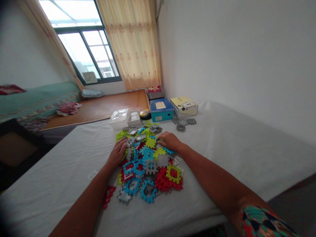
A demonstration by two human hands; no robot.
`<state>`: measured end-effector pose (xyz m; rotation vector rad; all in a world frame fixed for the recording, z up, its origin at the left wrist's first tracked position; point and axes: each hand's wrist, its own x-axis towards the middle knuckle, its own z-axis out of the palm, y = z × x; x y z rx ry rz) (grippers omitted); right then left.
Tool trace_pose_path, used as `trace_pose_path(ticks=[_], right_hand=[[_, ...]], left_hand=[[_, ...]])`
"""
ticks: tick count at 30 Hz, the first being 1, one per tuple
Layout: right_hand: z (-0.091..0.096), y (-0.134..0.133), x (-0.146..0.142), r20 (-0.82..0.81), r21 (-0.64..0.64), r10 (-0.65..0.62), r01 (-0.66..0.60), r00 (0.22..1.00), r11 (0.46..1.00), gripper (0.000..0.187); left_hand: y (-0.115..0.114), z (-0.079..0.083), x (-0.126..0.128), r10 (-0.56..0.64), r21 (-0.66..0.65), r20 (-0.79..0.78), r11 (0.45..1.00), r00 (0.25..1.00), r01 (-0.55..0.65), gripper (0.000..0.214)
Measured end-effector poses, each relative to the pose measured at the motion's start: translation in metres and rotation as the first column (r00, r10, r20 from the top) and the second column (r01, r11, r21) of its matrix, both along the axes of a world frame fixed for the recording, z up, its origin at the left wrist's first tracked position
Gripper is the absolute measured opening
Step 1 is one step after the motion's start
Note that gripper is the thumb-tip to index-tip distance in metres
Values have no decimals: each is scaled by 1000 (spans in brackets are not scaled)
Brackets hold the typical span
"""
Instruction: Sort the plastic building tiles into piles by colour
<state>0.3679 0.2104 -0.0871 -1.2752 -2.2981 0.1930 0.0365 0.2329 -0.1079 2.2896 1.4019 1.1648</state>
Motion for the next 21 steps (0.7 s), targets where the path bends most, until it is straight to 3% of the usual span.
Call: trace_pose_path(ticks=[5,11,17,21], right_hand=[[5,1,14,-68,-88,188,-193,980,977,33],[-1,2,14,16,-86,78,-77,997,993,48],[1,0,4,-57,-47,101,-104,993,993,32],[4,-1,2,-162,-105,70,-87,984,991,28]], left_hand=[[1,-1,0,-5,4,-2,1000,1000,5,47],[1,-1,0,1,4,2,1000,1000,-1,46],[0,1,1,6,2,0,1000,1000,-6,47],[-1,1,1,1,-3,5,1000,1000,-1,46]])
